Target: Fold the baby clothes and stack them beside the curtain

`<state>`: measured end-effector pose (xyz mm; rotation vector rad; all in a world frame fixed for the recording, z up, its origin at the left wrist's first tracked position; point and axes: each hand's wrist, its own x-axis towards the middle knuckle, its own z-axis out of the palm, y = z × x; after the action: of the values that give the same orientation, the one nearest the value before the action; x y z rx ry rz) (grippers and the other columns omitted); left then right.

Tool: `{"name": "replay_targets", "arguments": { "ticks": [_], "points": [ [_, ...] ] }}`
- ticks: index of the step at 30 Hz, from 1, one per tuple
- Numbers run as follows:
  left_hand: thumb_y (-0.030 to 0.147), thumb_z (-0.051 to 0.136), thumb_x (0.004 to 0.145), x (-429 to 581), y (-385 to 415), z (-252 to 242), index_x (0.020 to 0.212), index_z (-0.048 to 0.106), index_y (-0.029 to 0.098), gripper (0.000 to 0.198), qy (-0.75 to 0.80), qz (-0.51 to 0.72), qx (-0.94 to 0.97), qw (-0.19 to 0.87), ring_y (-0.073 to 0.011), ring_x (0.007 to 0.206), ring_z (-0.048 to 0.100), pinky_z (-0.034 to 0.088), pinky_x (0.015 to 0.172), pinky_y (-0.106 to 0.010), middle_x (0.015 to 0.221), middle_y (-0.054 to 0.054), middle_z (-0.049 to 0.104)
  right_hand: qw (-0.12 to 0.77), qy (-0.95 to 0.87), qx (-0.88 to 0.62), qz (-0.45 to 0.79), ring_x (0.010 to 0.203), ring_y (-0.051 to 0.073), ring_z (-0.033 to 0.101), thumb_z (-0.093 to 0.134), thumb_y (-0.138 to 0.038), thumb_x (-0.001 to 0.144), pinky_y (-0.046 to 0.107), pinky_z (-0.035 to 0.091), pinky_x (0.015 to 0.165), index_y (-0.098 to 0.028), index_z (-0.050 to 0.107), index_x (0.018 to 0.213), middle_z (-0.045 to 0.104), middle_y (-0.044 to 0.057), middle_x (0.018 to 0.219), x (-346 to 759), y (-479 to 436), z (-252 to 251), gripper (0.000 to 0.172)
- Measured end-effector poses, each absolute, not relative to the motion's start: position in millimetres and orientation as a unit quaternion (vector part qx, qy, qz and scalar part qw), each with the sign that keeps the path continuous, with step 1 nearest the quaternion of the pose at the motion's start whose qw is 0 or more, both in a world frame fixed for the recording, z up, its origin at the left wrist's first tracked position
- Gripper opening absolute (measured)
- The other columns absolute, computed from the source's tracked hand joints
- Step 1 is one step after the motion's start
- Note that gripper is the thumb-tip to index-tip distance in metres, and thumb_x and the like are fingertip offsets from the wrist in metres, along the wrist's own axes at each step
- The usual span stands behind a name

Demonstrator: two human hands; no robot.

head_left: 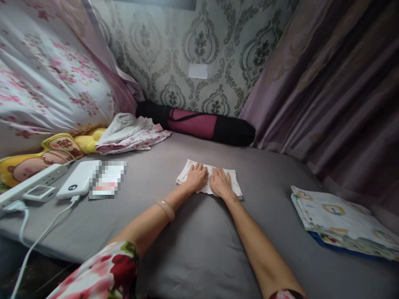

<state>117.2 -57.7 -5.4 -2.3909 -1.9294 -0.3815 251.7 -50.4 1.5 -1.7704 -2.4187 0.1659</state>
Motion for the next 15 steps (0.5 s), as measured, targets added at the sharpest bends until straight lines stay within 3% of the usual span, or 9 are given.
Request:
{"name": "replay_targets", "arguments": {
  "ticks": [3,9,15],
  "points": [
    [0.026,0.035,0.097,114,-57,-5,0.123,0.053,0.01,0.035,-0.643,-0.153,-0.749,0.038,-0.03,0.131,0.041,0.027,0.11,-0.046,0.135,-0.019,0.052,0.088,-0.814,-0.573,0.045,0.144,0.027,0.024,0.029,-0.026,0.097,0.047,0.014,0.116,-0.01,0.038,0.147,0.032,0.014,0.156,245,-52,3,0.053],
    [0.028,0.036,0.097,106,-58,-9,0.115,0.057,0.012,0.032,-0.64,-0.116,-0.759,0.004,-0.0296,0.126,0.045,0.032,0.106,-0.045,0.129,-0.018,0.056,0.085,-0.82,-0.561,0.067,0.142,0.027,0.028,0.028,-0.03,0.098,0.048,0.014,0.116,-0.01,0.041,0.145,0.036,0.014,0.154,236,-55,-1,0.052],
    [0.031,0.034,0.098,103,-57,-14,0.127,0.051,0.016,0.037,-0.631,-0.15,-0.761,0.021,-0.028,0.133,0.04,0.027,0.11,-0.047,0.139,-0.016,0.05,0.094,-0.816,-0.567,0.057,0.143,0.028,0.025,0.027,-0.03,0.099,0.048,0.011,0.116,-0.011,0.04,0.146,0.035,0.014,0.154,238,-56,0,0.052]
  ]
}}
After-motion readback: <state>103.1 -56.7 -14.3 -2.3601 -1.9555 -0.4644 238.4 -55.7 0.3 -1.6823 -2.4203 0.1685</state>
